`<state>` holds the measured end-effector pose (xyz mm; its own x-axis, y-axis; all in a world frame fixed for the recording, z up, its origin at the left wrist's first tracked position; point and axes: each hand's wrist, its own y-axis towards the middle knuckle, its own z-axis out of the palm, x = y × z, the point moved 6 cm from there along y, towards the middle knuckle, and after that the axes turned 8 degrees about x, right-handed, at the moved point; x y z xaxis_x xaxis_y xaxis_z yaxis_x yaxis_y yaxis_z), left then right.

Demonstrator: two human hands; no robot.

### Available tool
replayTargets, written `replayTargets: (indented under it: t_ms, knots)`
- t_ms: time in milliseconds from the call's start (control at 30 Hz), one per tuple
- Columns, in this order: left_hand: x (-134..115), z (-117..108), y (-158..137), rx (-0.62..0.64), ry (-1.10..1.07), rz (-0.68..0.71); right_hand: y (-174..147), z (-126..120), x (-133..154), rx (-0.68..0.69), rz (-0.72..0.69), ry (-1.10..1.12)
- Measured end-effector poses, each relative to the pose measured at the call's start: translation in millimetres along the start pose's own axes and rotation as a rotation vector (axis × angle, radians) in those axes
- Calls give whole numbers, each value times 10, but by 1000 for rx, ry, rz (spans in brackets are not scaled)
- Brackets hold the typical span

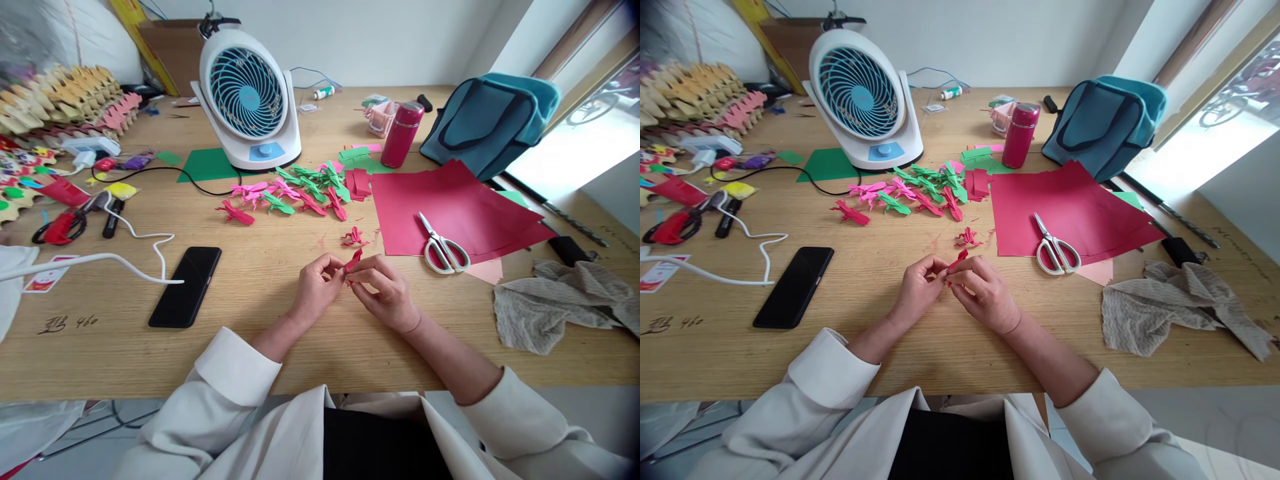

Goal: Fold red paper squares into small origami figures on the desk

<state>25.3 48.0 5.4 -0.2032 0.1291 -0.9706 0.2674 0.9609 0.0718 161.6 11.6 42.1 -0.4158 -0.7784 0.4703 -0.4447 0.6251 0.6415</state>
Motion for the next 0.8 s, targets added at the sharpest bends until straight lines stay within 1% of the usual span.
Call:
replayTargets:
  t_ms: [133,267,367,500,600,800]
  knots:
    - [18,-26,18,-12,-17,28,18,11,10,27,-10,-46]
    - [24,-84,32,-38,-28,44,32,27,19,86,-17,-7]
    - [-18,-115,24,-39,34,86,32,30,20,114,-12,-14]
    - [-128,-101,2,-7,196,219,44,-8,-16,71,55,-94]
    - [-193,-90,-9,-4,242,304,63,-41,-72,42,130,-132]
    - [-237,-77,-15,18,277,351,80,-27,-154,73,174,-61]
